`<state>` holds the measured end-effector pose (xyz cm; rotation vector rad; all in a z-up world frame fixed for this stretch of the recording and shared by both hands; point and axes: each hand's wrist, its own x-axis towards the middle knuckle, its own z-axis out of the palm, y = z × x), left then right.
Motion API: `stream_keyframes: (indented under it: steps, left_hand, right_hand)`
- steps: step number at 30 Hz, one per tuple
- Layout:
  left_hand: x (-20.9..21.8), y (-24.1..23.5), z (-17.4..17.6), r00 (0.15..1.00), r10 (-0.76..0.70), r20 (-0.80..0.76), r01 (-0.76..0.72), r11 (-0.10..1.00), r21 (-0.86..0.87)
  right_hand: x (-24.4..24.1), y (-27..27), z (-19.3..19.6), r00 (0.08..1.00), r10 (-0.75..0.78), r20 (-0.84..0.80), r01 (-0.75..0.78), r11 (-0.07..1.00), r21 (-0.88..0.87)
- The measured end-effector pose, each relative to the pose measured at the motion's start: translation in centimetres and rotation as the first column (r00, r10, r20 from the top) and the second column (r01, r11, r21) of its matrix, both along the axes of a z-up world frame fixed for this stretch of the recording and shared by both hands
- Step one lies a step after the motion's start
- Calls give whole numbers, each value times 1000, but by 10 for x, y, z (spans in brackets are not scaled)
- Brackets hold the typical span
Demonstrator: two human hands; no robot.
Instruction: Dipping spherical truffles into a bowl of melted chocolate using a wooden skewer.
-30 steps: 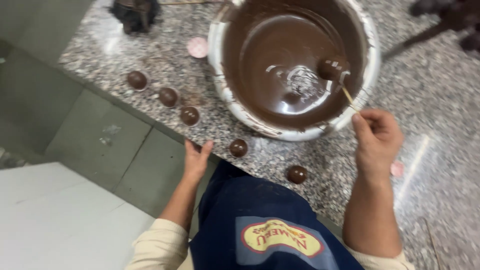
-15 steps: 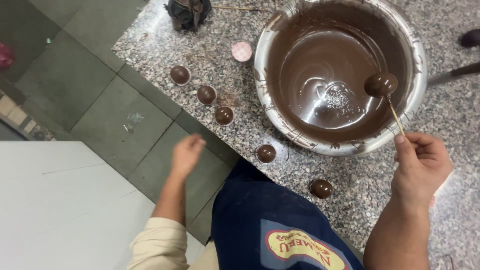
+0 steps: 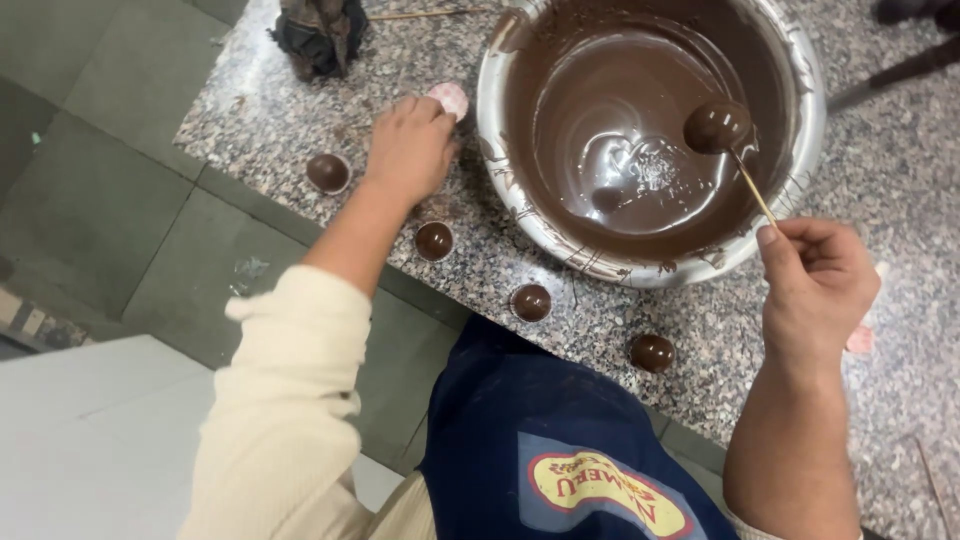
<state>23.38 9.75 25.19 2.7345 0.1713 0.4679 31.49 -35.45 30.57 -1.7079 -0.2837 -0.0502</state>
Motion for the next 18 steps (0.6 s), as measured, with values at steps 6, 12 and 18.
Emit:
stream_keyframes:
  steps: [6, 12, 18]
  left_hand:
    - [52, 38, -83, 987, -60, -148, 130, 842, 523]
    - [47, 59, -72, 979, -160, -122, 199, 864, 463]
    - [31, 88, -38, 972, -215, -100, 237, 869, 434]
  right_hand:
    - [-15, 5, 12, 995, -93, 22, 94, 994, -57]
    - [-23, 11, 28, 991, -128, 37, 131, 984, -123]
    - [-15, 32, 54, 994, -103, 32, 106, 986, -131]
